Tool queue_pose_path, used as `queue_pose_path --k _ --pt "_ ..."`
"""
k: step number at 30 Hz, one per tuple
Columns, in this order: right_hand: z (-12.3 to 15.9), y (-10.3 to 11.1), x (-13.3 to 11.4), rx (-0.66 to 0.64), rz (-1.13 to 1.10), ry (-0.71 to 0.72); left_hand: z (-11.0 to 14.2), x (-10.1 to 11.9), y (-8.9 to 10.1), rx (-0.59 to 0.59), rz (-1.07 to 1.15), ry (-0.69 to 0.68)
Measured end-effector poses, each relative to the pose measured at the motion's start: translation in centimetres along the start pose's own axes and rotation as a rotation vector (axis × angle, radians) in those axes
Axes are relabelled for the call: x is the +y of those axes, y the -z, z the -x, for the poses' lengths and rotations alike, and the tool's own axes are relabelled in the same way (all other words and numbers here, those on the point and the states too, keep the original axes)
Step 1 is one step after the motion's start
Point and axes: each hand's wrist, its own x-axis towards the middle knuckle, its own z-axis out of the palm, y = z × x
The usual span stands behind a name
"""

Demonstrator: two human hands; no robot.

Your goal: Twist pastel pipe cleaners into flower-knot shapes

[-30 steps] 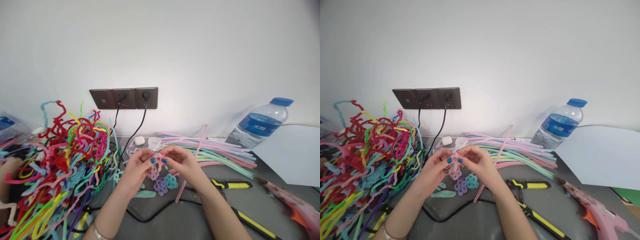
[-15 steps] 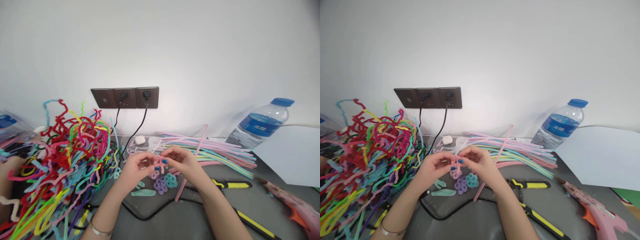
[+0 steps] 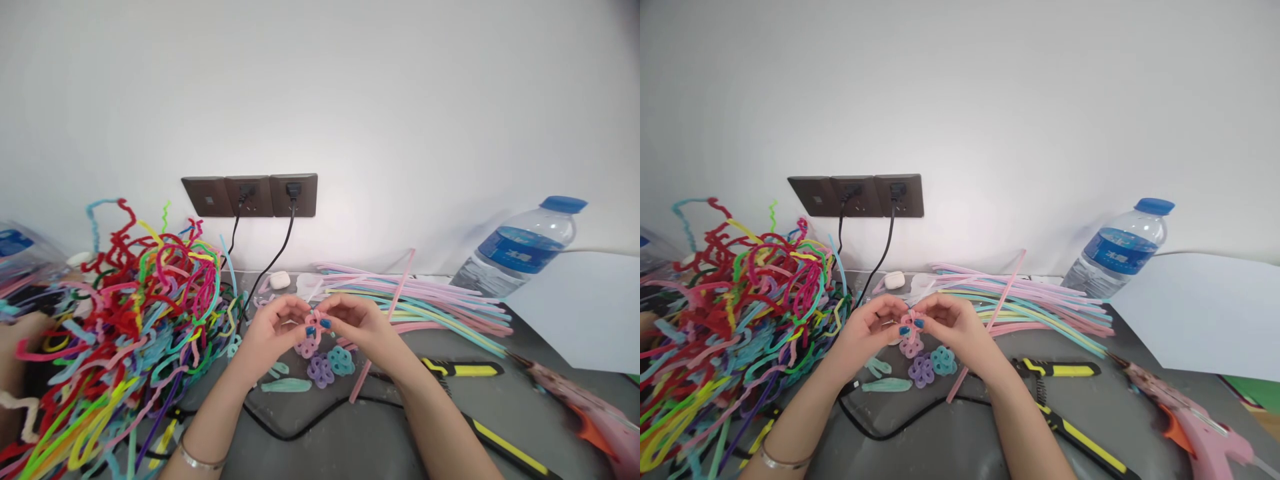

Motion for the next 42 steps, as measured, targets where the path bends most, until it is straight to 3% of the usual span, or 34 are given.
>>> queue_pose_path --k 5,16,24,32,42 --pt "0.0 -0.3 -0.2 0.021 -0.003 -0.008 -0.1 -0.3 -0.3 0.017 0.020 0.062" --pt "-0.1 -0.1 0.4 0.062 0.041 -0.081 -0.4 -0.9 -1.1 0.140 -0.087 -0.038" --pt "-0.2 0.6 0.7 0.051 0.095 -0.093 -0.4 -1.0 -0.7 0.158 0.001 0.015" --pt "-0.3 0.1 1.2 0.158 0.226 0.092 -0.2 -1.3 -2.0 0.149 0.211 0.211" --pt "-0.2 -0.3 1.3 0.192 0.290 0.176 -0.2 -1.5 -2.1 0.157 0.248 0.112"
